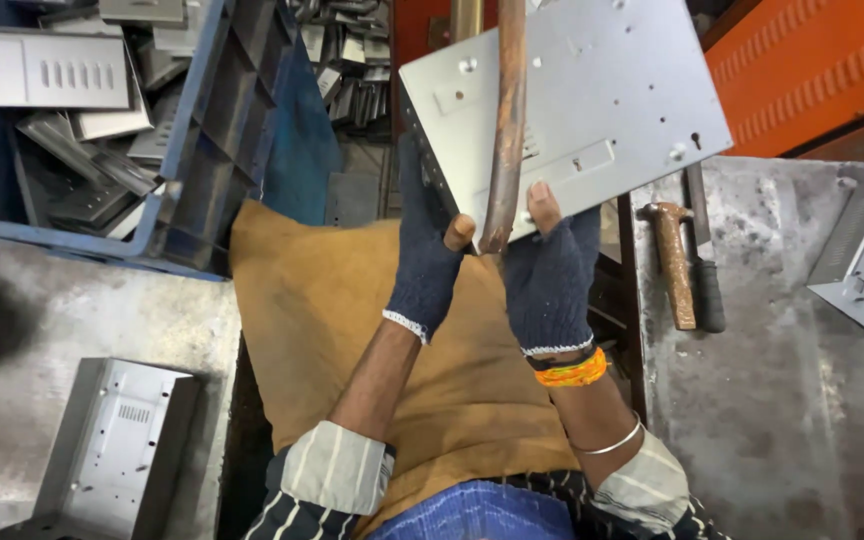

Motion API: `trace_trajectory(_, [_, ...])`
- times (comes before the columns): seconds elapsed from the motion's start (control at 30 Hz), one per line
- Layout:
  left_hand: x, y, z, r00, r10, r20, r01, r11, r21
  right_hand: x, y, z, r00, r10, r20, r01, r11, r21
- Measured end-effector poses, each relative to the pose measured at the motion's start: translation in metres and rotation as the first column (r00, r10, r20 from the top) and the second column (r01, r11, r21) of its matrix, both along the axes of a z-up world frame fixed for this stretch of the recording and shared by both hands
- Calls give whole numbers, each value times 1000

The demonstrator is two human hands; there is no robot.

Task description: The person is performing spot welding on various metal enclosure components using an industrial welding machine.

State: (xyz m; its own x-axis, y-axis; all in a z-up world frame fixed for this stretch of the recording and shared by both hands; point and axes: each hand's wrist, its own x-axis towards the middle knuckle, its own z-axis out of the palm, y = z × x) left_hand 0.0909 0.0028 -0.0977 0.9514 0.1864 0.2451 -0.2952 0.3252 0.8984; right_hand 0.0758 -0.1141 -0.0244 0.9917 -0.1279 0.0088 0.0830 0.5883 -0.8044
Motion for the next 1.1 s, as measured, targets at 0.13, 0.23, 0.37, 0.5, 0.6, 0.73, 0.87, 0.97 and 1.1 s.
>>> trace_trajectory(0.13, [-6, 0, 10, 1000, 21, -14, -21, 999, 47, -2, 5, 13, 1000, 19, 15, -19, 1000, 6])
trace_trajectory(0.23, [-15, -2, 14, 999, 47, 12, -48, 994, 99, -8, -6, 9, 997, 66, 32, -67, 997, 33])
trace_trajectory(0.37, [-12, -4, -26, 999, 44, -21, -44, 999, -12, -12, -14, 8, 992, 130, -7, -128, 988, 89])
trace_trajectory(0.5, [-17, 19, -26, 979, 90, -182, -95, 995, -20, -13, -32, 9, 990, 139, 0, -138, 988, -61])
trace_trajectory(0.6, [-32, 49, 30, 995, 101, 6, -99, 960, 263, -13, -55, 23, 977, 183, -112, -195, 974, -114])
trace_trajectory(0.73, [-30, 48, 30, 985, -98, 143, 62, 970, 237, -3, -75, 20, 961, 204, -185, -228, 966, -122])
trace_trajectory(0.87, [-33, 36, 37, 968, -108, 226, 61, 976, 207, 8, -79, 33, 959, 102, -266, -197, 911, -361])
trace_trajectory(0.97, [-30, 25, 24, 977, -46, 209, 6, 982, 190, 10, -79, 42, 965, 64, -256, -183, 860, -476])
trace_trajectory(1.1, [-29, 13, 17, 984, 63, 168, -95, 978, 188, 13, -82, 39, 971, 62, -230, -178, 831, -527])
